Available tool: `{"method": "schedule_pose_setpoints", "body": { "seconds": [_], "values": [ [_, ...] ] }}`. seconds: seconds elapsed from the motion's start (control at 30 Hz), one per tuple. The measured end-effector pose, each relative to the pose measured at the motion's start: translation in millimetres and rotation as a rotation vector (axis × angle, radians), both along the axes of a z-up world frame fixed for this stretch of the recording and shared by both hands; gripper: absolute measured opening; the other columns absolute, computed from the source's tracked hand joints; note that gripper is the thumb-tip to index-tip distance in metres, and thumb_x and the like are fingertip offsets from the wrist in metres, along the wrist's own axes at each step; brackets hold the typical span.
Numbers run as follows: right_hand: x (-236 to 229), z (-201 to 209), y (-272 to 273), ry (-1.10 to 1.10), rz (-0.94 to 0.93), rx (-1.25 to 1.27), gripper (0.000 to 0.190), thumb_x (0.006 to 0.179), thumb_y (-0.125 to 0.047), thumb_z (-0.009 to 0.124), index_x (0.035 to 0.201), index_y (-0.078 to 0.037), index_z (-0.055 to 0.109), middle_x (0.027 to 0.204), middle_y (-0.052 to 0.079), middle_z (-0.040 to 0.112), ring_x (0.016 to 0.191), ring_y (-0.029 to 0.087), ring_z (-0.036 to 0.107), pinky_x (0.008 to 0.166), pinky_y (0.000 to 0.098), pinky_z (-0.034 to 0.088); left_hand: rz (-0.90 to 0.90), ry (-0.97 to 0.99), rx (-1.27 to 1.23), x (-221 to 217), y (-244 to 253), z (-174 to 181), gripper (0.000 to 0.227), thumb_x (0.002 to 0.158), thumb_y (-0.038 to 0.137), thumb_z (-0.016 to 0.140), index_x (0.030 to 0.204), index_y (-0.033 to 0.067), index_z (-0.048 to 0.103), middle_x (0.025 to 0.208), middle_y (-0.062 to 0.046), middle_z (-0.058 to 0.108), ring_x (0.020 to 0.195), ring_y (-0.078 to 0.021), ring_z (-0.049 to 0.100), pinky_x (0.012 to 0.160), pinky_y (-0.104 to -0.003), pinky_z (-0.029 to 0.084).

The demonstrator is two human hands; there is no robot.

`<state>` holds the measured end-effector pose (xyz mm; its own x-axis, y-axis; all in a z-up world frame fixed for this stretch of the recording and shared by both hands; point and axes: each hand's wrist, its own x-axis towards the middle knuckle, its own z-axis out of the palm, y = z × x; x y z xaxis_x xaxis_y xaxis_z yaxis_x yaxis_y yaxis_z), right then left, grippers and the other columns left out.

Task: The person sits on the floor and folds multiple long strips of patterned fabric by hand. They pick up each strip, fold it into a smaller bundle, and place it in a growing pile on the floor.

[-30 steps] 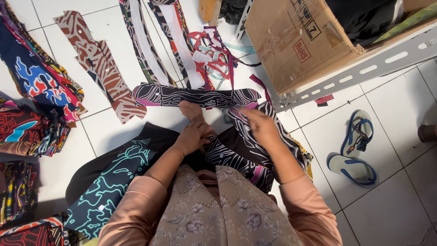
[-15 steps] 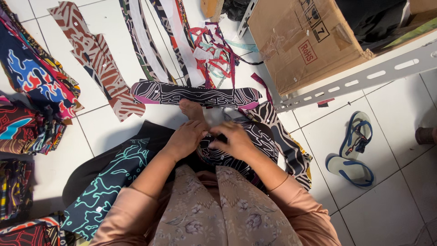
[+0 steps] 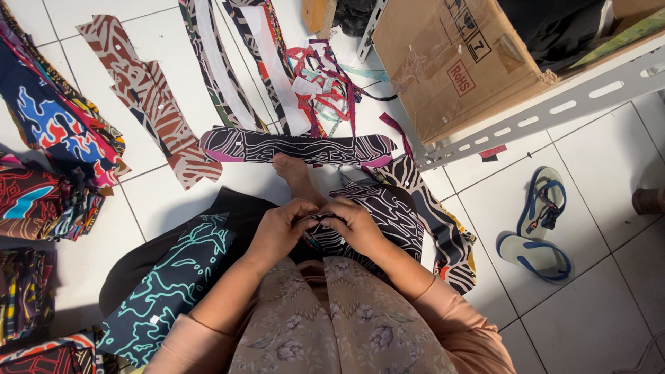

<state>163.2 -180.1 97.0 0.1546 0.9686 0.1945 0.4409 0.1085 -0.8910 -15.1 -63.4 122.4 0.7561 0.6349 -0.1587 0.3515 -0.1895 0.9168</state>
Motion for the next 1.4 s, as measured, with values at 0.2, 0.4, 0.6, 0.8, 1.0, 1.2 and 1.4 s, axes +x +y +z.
{"method": "schedule_pose_setpoints", "body": {
  "seconds": [0.2, 0.4, 0.6, 0.8, 1.0, 1.2, 1.4],
  "values": [
    [-3.3, -5.2, -6.7, 0.055, -0.119, -0.062, 0.006, 0.088, -0.003, 0.075, 0.093, -0.001, 0.071, 0.083, 0.006, 0.071, 0.075, 0.016, 0.067, 0.068, 0.0284, 0.052, 0.059, 0.024, -0.047, -0.3, -6.9, -6.3, 0.021, 0.089, 0.01, 0.074, 0.107, 0.0038, 0.066, 0.078, -0.007, 0.075, 0.064, -0.0131, 0.066, 0.062, -0.028, 0.052],
    [-1.7, -23.2, -8.2, 0.115, -0.07, -0.013, 0.004, 0.095, -0.003, 0.07, 0.097, 0.0, 0.071, 0.085, 0.006, 0.072, 0.076, 0.015, 0.068, 0.069, 0.0283, 0.053, 0.091, -0.026, -0.093, -0.3, -10.8, -0.5, 0.012, 0.087, 0.012, 0.077, 0.098, 0.0056, 0.077, 0.08, -0.003, 0.074, 0.063, -0.0097, 0.064, 0.058, -0.027, 0.05],
    [-3.9, -3.6, -7.8, 0.131, -0.038, -0.051, 0.018, 0.094, -0.002, 0.068, 0.111, 0.002, 0.067, 0.094, 0.008, 0.067, 0.086, 0.016, 0.065, 0.075, 0.0275, 0.052, 0.098, -0.066, 0.033, -2.7, -8.7, -0.5, 0.015, 0.084, 0.015, 0.08, 0.084, 0.0021, 0.072, 0.077, -0.003, 0.063, 0.061, -0.0107, 0.058, 0.056, -0.028, 0.047],
    [-3.0, 5.1, -3.3, 0.186, -0.052, 0.042, 0.015, 0.086, 0.003, 0.075, 0.099, 0.002, 0.067, 0.091, 0.01, 0.067, 0.084, 0.017, 0.063, 0.077, 0.0287, 0.051, 0.12, -0.079, -0.001, -4.3, -8.9, -24.1, 0.03, 0.08, 0.019, 0.086, 0.075, -0.0009, 0.064, 0.072, -0.003, 0.058, 0.06, -0.0117, 0.05, 0.055, -0.03, 0.043],
    [1.0, -9.2, -19.9, 0.118, -0.184, 0.245, 0.004, 0.096, 0.0, 0.068, 0.099, 0.002, 0.07, 0.097, 0.011, 0.069, 0.088, 0.018, 0.067, 0.077, 0.0281, 0.054, 0.2, -0.117, -0.199, -11.4, -7.0, -49.0, 0.02, 0.091, 0.025, 0.076, 0.091, 0.0052, 0.074, 0.076, -0.003, 0.07, 0.068, -0.009, 0.058, 0.065, -0.025, 0.049],
    [37.4, -44.9, -93.0, 0.713, -0.004, 0.129, 0.016, 0.105, -0.014, 0.058, 0.104, 0.001, 0.063, 0.101, 0.011, 0.07, 0.091, 0.017, 0.066, 0.079, 0.0294, 0.052, 0.241, 0.142, 0.45, -18.9, 2.3, -45.3, 0.03, 0.08, 0.024, 0.079, 0.099, 0.0016, 0.074, 0.098, -0.018, 0.07, 0.082, -0.0333, 0.067, 0.072, -0.042, 0.053],
    [157.1, -57.8, -266.2, 0.805, -0.086, -0.072, 0.015, 0.086, -0.008, 0.074, 0.084, 0.006, 0.067, 0.078, 0.013, 0.066, 0.065, 0.018, 0.06, 0.053, 0.029, 0.044, 0.021, 0.318, 0.013, 24.3, 7.4, -90.7, 0.04, 0.1, 0.042, 0.06, 0.102, 0.0035, 0.072, 0.095, -0.018, 0.072, 0.087, -0.0351, 0.069, 0.08, -0.042, 0.053]
  ]
}}
